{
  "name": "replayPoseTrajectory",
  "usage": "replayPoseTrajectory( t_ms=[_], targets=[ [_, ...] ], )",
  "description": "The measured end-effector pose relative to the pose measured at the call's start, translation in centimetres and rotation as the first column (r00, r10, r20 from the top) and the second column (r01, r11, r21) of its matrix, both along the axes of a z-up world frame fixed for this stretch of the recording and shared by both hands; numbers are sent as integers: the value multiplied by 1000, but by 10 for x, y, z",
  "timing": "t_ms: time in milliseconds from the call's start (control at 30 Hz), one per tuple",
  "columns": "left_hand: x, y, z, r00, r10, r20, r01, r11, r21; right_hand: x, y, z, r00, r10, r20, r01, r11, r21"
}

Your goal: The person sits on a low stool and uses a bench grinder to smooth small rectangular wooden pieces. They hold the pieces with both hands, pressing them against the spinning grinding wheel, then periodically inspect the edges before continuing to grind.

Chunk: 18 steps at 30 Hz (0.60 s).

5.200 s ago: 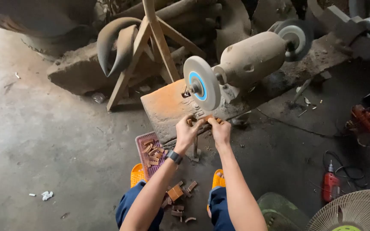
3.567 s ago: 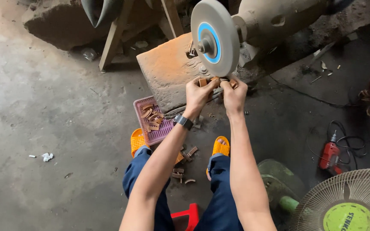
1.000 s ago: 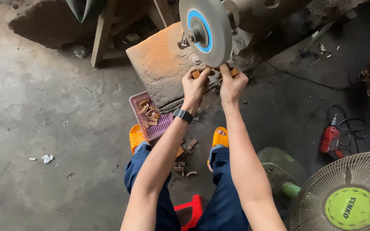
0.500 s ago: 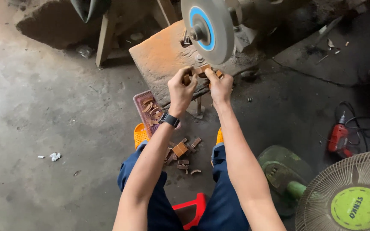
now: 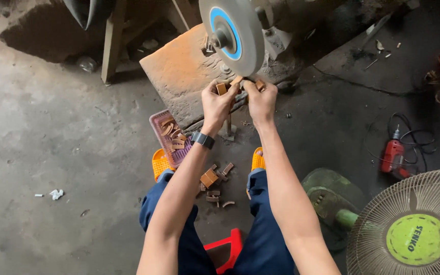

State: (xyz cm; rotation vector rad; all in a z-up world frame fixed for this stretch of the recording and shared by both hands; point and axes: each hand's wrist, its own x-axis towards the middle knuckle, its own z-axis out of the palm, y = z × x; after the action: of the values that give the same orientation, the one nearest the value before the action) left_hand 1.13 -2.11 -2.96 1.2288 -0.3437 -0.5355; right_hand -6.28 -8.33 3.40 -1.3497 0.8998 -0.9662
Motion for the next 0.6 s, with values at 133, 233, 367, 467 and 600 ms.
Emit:
replayPoseTrajectory(
  t_ms=[133,233,367,467,600],
  targets=[
    [2,9,-9,1000,12,-17,-11,999,32,-3,11,6,997,77,-20,-78,996,-33],
    [-1,4,-7,999,33,-8,-33,999,41,-3,6,-7,996,90,-15,-91,994,-54],
    [-4,-11,2,997,78,21,-79,996,38,1,-7,-21,1000,21,2,-21,999,-37],
    [-1,-11,-4,997,75,-11,-75,997,8,4,-12,-40,1000,17,21,-16,999,-35],
    [6,2,-20,998,57,-31,-57,998,12,6,-11,-60,997,70,22,-69,997,-47]
  ],
)
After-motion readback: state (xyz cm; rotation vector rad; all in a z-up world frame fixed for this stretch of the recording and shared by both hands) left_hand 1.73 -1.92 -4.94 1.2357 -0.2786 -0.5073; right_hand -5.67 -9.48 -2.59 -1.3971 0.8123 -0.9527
